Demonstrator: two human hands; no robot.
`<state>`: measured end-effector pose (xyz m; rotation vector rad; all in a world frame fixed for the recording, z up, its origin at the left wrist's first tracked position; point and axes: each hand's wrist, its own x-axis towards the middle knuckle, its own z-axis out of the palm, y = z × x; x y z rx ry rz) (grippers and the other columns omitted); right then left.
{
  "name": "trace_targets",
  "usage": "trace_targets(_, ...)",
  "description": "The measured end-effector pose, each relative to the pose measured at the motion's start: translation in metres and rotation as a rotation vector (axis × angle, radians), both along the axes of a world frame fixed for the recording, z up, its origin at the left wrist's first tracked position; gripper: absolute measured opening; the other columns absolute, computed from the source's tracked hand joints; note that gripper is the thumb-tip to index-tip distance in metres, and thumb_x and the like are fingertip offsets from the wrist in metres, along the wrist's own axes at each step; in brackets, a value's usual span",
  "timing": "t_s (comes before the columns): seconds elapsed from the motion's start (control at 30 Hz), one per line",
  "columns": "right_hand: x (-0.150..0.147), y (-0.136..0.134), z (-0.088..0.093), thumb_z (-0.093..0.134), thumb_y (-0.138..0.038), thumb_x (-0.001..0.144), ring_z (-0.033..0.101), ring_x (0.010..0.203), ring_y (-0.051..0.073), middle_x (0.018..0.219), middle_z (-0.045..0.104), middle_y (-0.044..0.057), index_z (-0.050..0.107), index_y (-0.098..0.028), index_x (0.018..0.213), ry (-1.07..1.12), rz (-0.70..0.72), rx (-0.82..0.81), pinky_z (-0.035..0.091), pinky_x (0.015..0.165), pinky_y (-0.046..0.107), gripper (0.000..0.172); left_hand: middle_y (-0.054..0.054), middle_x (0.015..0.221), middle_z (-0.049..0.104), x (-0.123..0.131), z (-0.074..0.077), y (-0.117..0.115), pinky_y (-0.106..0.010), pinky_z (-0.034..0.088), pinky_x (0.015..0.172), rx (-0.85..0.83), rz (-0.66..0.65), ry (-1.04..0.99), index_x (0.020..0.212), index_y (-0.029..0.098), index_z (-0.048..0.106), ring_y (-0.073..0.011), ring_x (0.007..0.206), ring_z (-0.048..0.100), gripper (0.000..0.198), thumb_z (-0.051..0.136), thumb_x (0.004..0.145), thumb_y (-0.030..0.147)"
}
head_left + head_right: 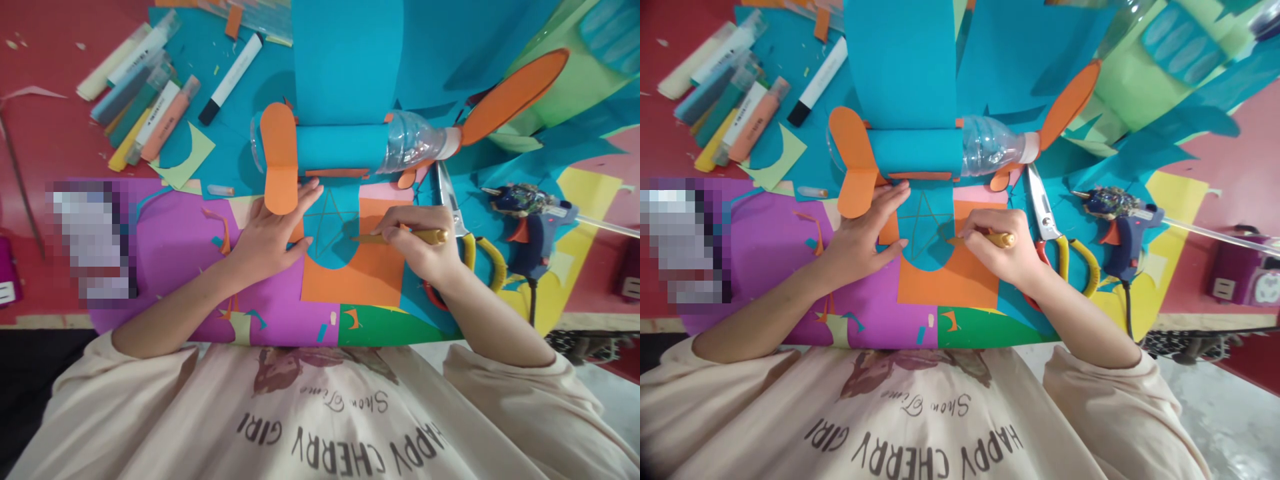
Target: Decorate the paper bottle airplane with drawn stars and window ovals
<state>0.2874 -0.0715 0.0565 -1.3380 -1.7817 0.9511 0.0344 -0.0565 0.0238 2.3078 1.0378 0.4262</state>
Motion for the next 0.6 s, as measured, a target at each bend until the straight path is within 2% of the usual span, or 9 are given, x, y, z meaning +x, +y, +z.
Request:
trace_targets(0.27, 0.0006, -0.0003, 0.0030, 0.047, -0.015, 0.069, 0.045, 0.039, 0.012, 0.043, 0.051, -0.002, 0.051, -0.022, 0.050, -0.007, 0.006, -0.064, 0.033, 0.038, 0.027, 0.020, -0.009, 0.162, 0.033, 0.0006, 0.0020, -0.0001, -0.049, 0.030, 0.119, -0.032, 0.003, 0.035, 0.157, 0.028, 0.018, -0.0283, 0.149, 0.034, 0.071, 0.051, 0.094, 0.024)
trace_targets(0.6, 0.0015, 0.0013, 0.0067, 0.047, -0.015, 0.067, 0.044, 0.040, 0.010, 0.044, 0.050, -0.002, 0.051, -0.021, 0.048, 0.029, 0.039, -0.119, 0.030, 0.039, 0.025, 0.020, -0.010, 0.163, 0.031, 0.0012, 0.0031, -0.0006, -0.048, 0.030, 0.119, -0.035, 0.007, 0.053, 0.157, 0.026, 0.018, -0.0282, 0.149, 0.033, 0.070, 0.049, 0.094, 0.024)
